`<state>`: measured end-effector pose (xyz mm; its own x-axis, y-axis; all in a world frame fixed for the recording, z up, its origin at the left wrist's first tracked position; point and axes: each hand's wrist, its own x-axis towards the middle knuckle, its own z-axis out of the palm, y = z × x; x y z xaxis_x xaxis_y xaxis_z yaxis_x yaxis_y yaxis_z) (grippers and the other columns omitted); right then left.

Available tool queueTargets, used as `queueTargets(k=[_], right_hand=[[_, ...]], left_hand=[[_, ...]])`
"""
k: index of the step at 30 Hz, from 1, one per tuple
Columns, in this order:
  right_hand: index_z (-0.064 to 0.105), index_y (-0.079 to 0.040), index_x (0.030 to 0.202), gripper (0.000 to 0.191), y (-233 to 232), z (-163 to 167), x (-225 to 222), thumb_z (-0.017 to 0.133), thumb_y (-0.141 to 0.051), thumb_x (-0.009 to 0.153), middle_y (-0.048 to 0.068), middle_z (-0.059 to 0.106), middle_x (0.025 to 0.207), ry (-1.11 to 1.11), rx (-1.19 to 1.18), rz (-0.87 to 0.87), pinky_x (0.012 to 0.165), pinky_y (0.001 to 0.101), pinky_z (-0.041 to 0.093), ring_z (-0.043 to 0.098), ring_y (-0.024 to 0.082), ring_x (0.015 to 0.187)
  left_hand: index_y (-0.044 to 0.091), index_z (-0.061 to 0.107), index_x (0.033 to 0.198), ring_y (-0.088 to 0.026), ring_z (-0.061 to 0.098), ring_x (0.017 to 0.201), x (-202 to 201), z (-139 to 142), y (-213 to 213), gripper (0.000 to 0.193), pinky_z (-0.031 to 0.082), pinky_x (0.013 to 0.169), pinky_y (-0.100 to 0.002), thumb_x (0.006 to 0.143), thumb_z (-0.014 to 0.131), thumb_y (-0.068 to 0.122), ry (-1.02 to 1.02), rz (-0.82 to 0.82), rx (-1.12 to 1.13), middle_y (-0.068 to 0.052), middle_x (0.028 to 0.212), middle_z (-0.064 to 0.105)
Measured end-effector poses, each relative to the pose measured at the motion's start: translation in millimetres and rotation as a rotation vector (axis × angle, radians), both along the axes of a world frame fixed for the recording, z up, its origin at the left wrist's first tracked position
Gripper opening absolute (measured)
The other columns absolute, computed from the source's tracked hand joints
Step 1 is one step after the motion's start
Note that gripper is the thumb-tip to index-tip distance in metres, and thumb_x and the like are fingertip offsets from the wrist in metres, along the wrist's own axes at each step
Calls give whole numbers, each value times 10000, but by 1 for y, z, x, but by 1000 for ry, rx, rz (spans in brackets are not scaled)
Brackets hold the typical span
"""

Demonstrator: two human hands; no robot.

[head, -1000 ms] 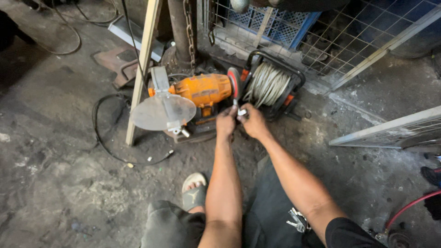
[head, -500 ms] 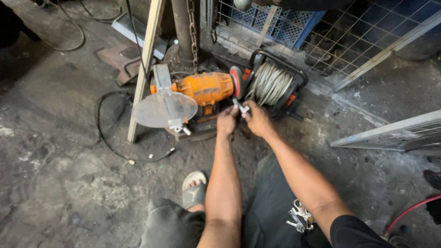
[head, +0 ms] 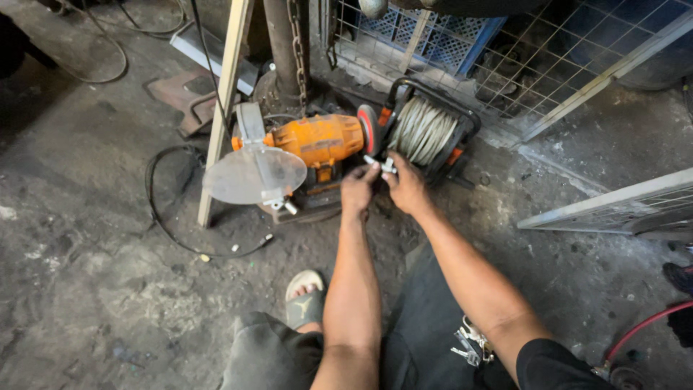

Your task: The person removes a white plastic fitting from a pipe assembly using a hacksaw and then grinds the fitting on a bench grinder to smooth its edges. The person handles the fitting with both hands while rotating it against the spinning grinding wheel.

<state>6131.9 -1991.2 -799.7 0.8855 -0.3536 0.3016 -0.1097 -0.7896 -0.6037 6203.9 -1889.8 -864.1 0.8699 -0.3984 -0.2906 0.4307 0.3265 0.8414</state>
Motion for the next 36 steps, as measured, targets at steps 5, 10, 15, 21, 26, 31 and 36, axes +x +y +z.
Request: queueTargets(k=[5, 10, 15, 21, 26, 31, 36], right_hand=[[533, -67, 1421, 500, -2, 2, 1, 692, -164, 957, 214, 641, 1332, -20, -28, -15, 1002, 468, 486, 605, 421, 1219], [523, -87, 1437, 495, -7, 6, 6, 672, -206, 979, 206, 667, 1270, 75, 52, -29, 956, 469, 506, 628, 421, 1168], [554, -109, 1423, 489, -7, 2, 1, 668, -226, 962, 196, 708, 1203, 137, 180, -68, 944, 440, 539, 690, 382, 1119], [530, -60, 1410, 523, -3, -4, -1, 705, -241, 952, 225, 665, 1276, -12, 139, -8, 967, 437, 522, 652, 394, 1188], [553, -71, 1433, 509, 0, -5, 2, 683, -251, 975, 229, 668, 1290, 0, 119, -80, 969, 452, 508, 634, 412, 1193], [558, -76, 1420, 474, 2, -7, 0, 634, -289, 1004, 215, 675, 1285, -7, 200, -72, 964, 435, 525, 670, 378, 1164], [580, -54, 1396, 442, 0, -8, 2, 626, -286, 1023, 228, 660, 1323, 1, 116, -76, 998, 446, 507, 630, 400, 1224]], left_hand=[[-19, 766, 1105, -108, 643, 828, 0, -3, -2, 349, 527, 764, -269, 918, 768, 277, -31, 16, 42, -48, 959, 749], [-31, 747, 1145, -152, 664, 856, 0, -5, -5, 379, 543, 786, -304, 920, 756, 274, 44, 9, -18, -68, 984, 752], [-8, 715, 1190, -144, 682, 962, -1, -7, -8, 388, 543, 873, -283, 938, 715, 287, -2, -33, -55, -53, 1068, 757], [-40, 736, 1177, -152, 669, 947, -2, -11, -13, 376, 532, 860, -288, 947, 737, 258, -11, 4, -36, -83, 1062, 750], [-20, 738, 1162, -147, 675, 926, -5, -13, -16, 351, 540, 851, -290, 935, 735, 249, 2, 30, -79, -69, 1048, 753], [-30, 761, 1131, -136, 672, 917, -6, -13, -11, 323, 531, 851, -271, 937, 746, 227, -133, 19, 104, -63, 1017, 766], [-16, 751, 1135, -141, 666, 831, -9, -13, -11, 316, 544, 769, -294, 942, 725, 233, 42, 37, -64, -59, 974, 747]])
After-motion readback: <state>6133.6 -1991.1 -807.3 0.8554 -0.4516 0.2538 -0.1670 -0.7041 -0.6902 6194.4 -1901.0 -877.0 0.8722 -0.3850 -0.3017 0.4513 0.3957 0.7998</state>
